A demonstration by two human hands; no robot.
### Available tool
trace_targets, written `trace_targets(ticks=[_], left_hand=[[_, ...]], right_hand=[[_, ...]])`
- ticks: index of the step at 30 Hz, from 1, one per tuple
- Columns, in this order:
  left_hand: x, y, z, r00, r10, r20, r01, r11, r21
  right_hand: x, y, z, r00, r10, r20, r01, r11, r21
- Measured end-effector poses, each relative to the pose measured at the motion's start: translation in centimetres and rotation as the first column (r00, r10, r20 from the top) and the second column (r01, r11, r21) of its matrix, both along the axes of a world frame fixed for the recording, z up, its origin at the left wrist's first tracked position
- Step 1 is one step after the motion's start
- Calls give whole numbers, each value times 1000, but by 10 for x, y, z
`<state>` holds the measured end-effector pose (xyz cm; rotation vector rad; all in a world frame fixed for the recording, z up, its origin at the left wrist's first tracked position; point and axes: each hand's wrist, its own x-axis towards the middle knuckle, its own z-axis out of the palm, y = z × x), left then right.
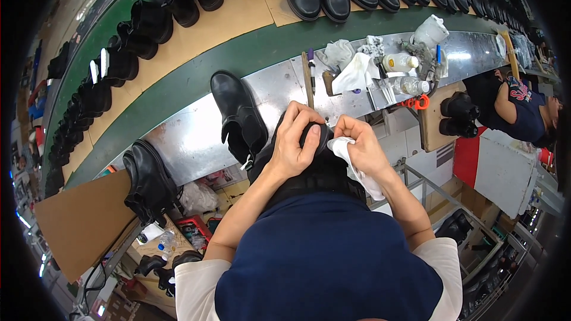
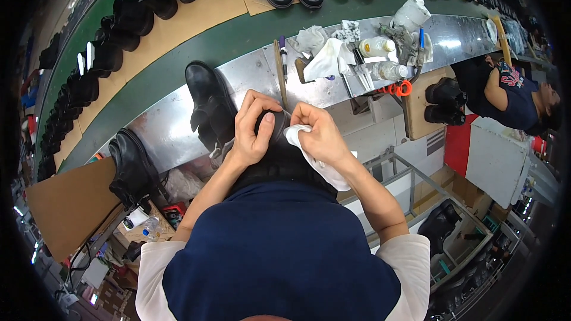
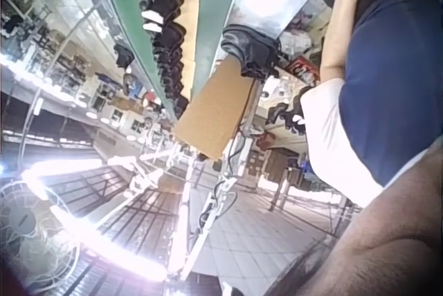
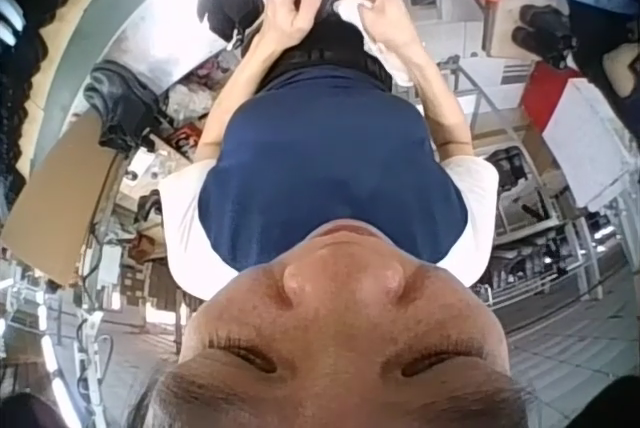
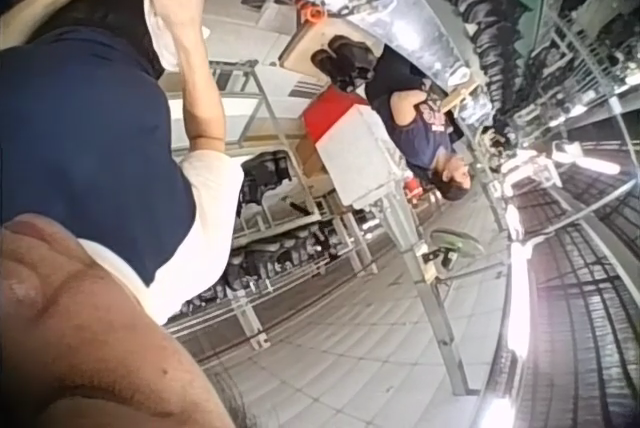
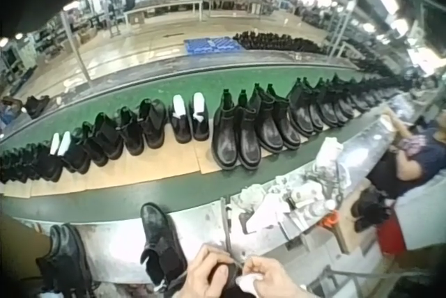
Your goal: Inspect and clean boots on a factory production line using a cloth and spray tool.
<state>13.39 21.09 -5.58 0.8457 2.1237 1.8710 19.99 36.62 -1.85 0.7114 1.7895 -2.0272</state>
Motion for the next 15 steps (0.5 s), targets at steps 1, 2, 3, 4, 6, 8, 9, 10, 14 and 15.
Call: trace_targets(ticks=[1,2,3,4,6,8,9,10,14,15], left_hand=[[1,0,0,1000,-1,6,1,1000,1],[1,0,0,1000,-4,13,4,1000,2],[1,0,0,1000,-4,14,4,1000,3],[0,0,0,1000,-3,9,3,1000,7],[0,0,0,1000,-3,6,3,1000,13],[-1,1,-1,1000,-7,5,7,1000,7],[-1,1,-1,1000,-7,6,7,1000,8],[0,1,0,1000,-12,11,12,1000,8],[1,0,-1,1000,-12,14,12,1000,10],[1,0,0,1000,-13,15,12,1000,11]], right_hand=[[1,0,1,1000,2,0,-2,1000,0],[4,2,2,993,105,-58,-99,990,104],[6,2,3,971,213,-104,-187,959,213],[7,1,0,955,248,-163,-194,938,289],[5,-1,0,981,160,-108,-134,968,212],[4,-1,-1,996,74,-46,-67,988,139],[4,-1,-2,998,46,-48,-41,994,98],[4,-1,-3,999,18,-49,-15,998,56],[8,-1,5,967,230,-109,-192,941,278],[8,-2,4,967,230,-108,-193,941,279]])
